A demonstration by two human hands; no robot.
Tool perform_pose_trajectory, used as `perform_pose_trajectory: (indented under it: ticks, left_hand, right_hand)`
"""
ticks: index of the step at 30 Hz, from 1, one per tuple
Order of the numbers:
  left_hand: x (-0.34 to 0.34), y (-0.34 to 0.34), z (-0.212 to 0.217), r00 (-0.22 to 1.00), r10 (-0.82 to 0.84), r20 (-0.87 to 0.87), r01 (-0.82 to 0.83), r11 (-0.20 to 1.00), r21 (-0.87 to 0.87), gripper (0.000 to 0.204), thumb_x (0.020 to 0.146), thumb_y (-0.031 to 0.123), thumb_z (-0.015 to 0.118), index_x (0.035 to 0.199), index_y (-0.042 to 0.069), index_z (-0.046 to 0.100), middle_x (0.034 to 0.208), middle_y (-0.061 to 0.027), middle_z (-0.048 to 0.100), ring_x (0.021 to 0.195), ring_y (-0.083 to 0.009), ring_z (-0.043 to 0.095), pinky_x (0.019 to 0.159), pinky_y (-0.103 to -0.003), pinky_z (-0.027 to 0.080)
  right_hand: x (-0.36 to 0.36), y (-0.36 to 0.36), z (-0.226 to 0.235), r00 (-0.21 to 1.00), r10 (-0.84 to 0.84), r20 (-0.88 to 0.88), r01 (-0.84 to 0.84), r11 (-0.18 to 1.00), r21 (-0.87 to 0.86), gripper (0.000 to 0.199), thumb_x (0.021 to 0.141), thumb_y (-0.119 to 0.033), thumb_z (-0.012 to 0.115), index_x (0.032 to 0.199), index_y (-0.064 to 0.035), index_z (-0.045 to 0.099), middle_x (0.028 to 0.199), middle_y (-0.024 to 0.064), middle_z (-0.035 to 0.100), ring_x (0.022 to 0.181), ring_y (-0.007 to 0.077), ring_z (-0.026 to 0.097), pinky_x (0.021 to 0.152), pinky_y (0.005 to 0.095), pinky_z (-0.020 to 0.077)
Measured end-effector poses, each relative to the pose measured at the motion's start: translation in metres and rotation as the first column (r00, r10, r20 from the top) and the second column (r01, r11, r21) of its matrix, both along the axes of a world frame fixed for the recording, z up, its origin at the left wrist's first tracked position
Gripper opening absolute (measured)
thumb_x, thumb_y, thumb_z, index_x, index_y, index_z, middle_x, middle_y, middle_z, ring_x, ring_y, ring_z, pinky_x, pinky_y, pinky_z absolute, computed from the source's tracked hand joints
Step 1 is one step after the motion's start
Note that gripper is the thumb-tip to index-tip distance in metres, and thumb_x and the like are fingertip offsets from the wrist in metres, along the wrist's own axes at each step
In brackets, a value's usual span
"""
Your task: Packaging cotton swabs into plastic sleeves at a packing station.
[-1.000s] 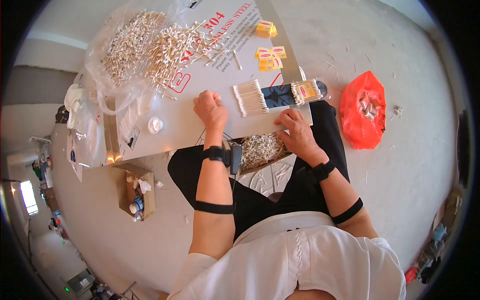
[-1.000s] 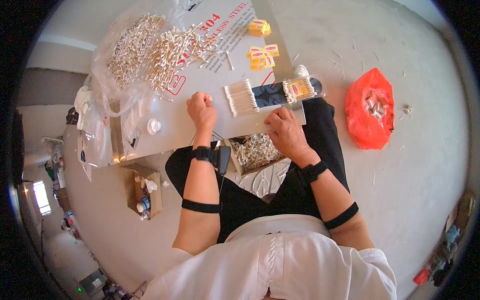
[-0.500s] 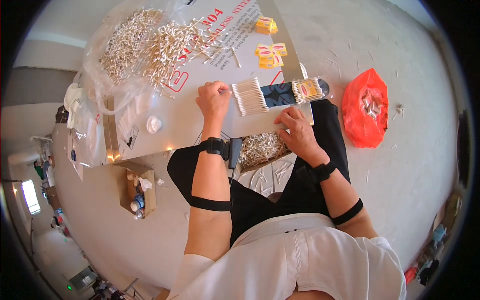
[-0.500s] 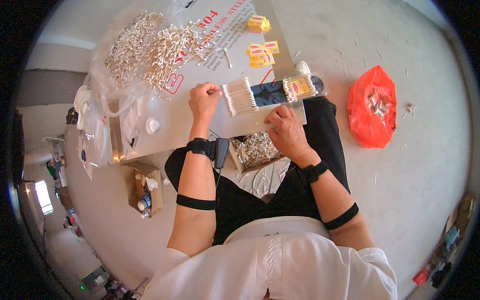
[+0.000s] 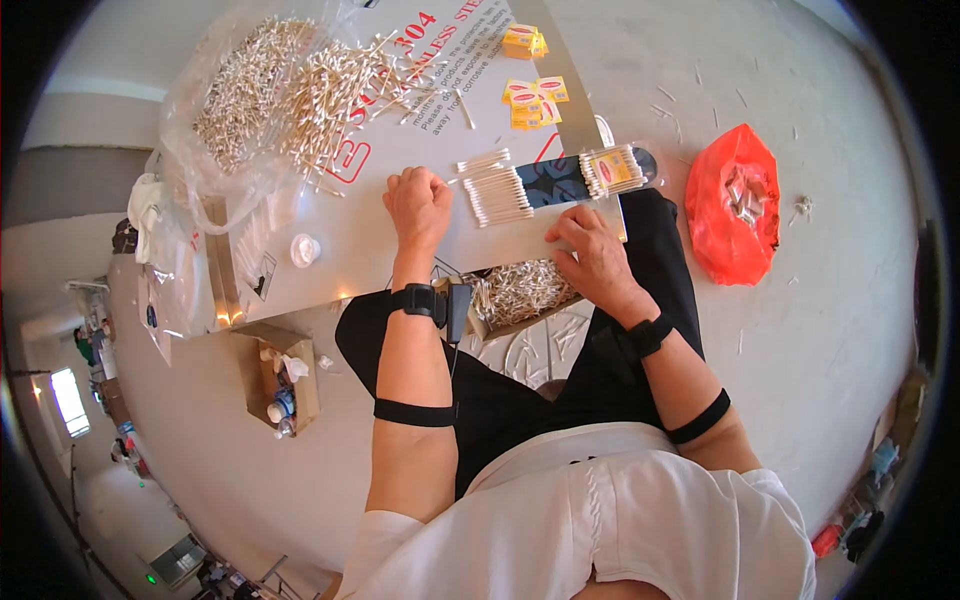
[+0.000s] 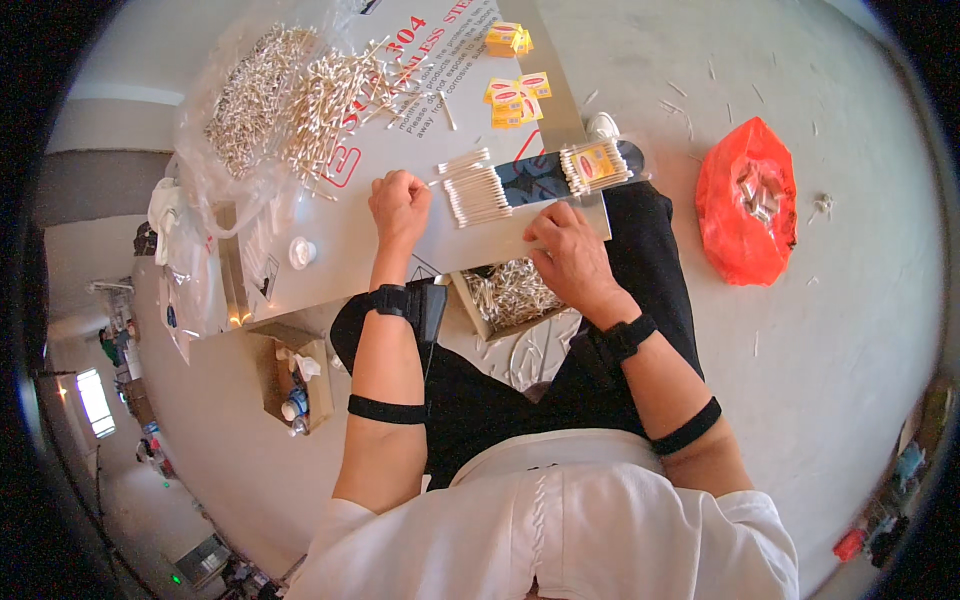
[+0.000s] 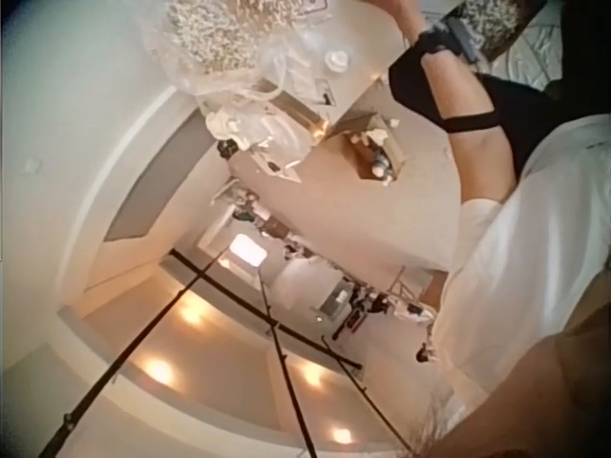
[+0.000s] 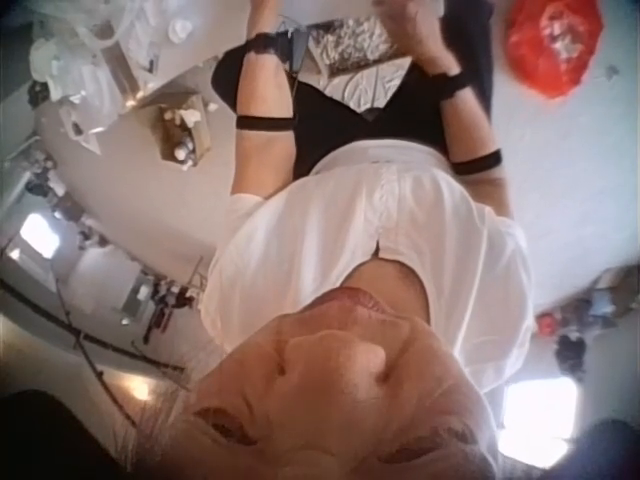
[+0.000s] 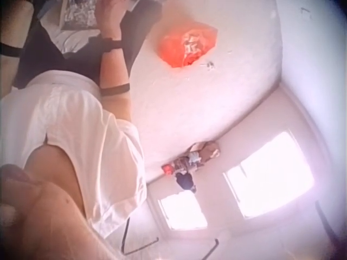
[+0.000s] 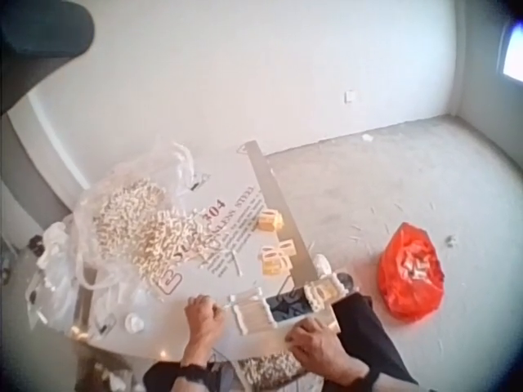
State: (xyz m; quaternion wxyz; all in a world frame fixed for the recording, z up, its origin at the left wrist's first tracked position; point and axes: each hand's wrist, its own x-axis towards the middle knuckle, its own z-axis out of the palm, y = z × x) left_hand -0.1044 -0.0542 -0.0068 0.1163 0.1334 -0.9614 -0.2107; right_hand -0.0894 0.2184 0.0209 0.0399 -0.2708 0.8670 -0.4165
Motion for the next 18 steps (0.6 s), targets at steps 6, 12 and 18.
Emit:
perform_pose_trajectory:
  ticks: [6,12,18]
  left_hand:
    - [0.009,0.0,0.0,0.987,0.044,-0.157,-0.013,0.981,0.194,0.006,0.077,0.01,0.065,0.079,0.008,0.06,0.086,-0.0062,0.062,0.087,-0.0263,0.055,0.078,-0.043,0.044]
    - [0.014,-0.006,0.013,0.977,0.139,-0.16,0.016,0.706,0.708,0.004,0.085,0.008,0.064,0.084,0.005,0.061,0.093,-0.0077,0.066,0.08,-0.0166,0.06,0.069,-0.032,0.049]
    - [0.019,0.004,0.036,0.934,0.3,-0.193,0.16,0.131,0.978,0.003,0.091,0.005,0.057,0.09,0.003,0.057,0.103,-0.0145,0.067,0.077,-0.0164,0.061,0.064,-0.031,0.049]
  right_hand:
    - [0.001,0.0,-0.001,1.0,-0.005,-0.007,0.005,1.0,0.011,0.019,0.072,-0.004,0.069,0.089,-0.006,0.064,0.099,0.0113,0.057,0.1,0.0341,0.057,0.087,0.0434,0.0488]
    - [0.001,-0.001,0.0,1.0,-0.013,0.011,0.013,1.0,0.006,0.017,0.073,-0.004,0.069,0.089,-0.006,0.065,0.099,0.0113,0.058,0.1,0.0338,0.057,0.087,0.0427,0.0491]
    - [0.001,0.0,0.0,1.0,-0.02,0.012,0.02,1.0,-0.014,0.015,0.073,-0.003,0.069,0.088,-0.0051,0.065,0.098,0.0117,0.058,0.1,0.0336,0.058,0.087,0.0423,0.0493]
